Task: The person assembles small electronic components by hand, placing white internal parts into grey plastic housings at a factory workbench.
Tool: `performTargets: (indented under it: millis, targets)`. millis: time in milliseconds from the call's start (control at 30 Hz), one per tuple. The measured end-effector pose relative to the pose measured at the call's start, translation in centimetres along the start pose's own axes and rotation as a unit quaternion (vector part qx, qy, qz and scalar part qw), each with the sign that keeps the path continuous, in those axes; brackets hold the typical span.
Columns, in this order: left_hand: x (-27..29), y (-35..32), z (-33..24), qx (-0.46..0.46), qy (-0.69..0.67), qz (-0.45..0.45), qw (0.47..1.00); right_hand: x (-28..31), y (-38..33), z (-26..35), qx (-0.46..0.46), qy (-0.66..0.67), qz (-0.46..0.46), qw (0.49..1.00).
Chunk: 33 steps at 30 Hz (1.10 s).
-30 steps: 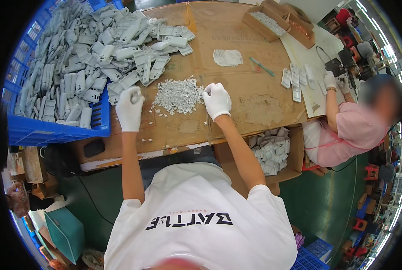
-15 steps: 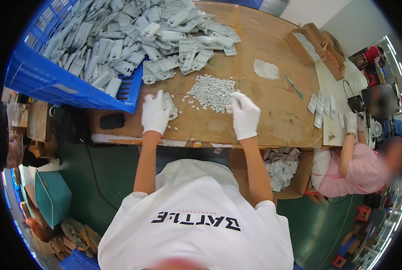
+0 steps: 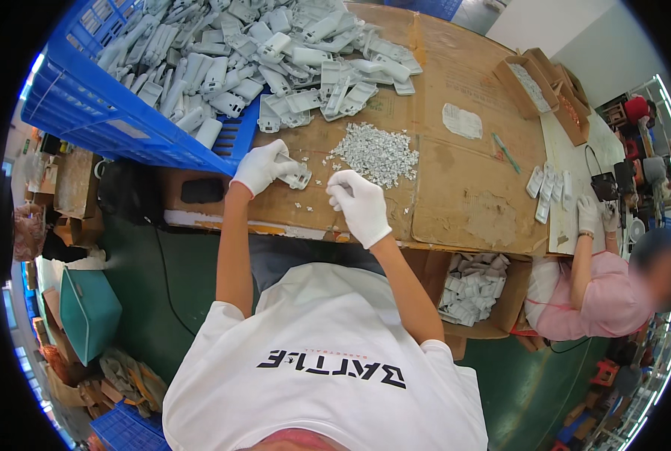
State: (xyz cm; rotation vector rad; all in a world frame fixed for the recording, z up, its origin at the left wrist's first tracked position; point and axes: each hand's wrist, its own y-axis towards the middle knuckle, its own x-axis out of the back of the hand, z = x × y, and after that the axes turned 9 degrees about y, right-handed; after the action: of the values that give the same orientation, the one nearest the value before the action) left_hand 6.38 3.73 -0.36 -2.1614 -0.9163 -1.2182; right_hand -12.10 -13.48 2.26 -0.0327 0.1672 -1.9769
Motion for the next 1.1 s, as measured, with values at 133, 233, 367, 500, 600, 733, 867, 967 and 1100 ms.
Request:
performTargets:
  millis: [133,233,367,500,600,733,867,967,1100]
  targets:
    - [-1.6,-1.7,-3.1,0.105,-0.473,-0.095,0.87,-2.3,0.5,0.0,0.052,0.035,0.001,0.998]
    - [-3.1,-4.3,-8.5,0.098,-0.609,-0.138,0.775,-2.9,0.3,0.1,0.198,0.005,-0.091,0.976]
    - [-4.2,-6.2,-10.0,0.064,-0.525,-0.065,0.846,-1.7,-0.2,0.4,0.296,-0.117,-0.124,0.94]
    - [-3.5,-6.7,-12.0,0.08,-0.394,-0.112,0.909,-1.5,-0.8,2.1,0.347,-0.221,-0.126,0.903]
    - [-3.7,-6.7,-12.5,0.074,-0.313,-0.139,0.937,-1.3,-1.1,2.5,0.33,-0.356,-0.102,0.868]
    - [-4.2,-6.4,-13.3,0.074,-0.264,-0.177,0.945,-0.8,-0.4,2.6,0.312,-0.339,-0.07,0.885]
    - [-3.2,-6.5,-13.9,0.038,-0.232,-0.187,0.954,-0.1,0.3,2.7,0.23,-0.223,-0.076,0.944]
    - [-3.3,-6.2,-13.5,-0.034,-0.206,-0.206,0.956,1.0,1.0,2.7,0.127,-0.129,-0.087,0.98]
    - [-2.7,-6.2,-13.7,-0.036,-0.216,-0.14,0.966,2.4,0.9,1.3,0.084,-0.108,-0.045,0.99]
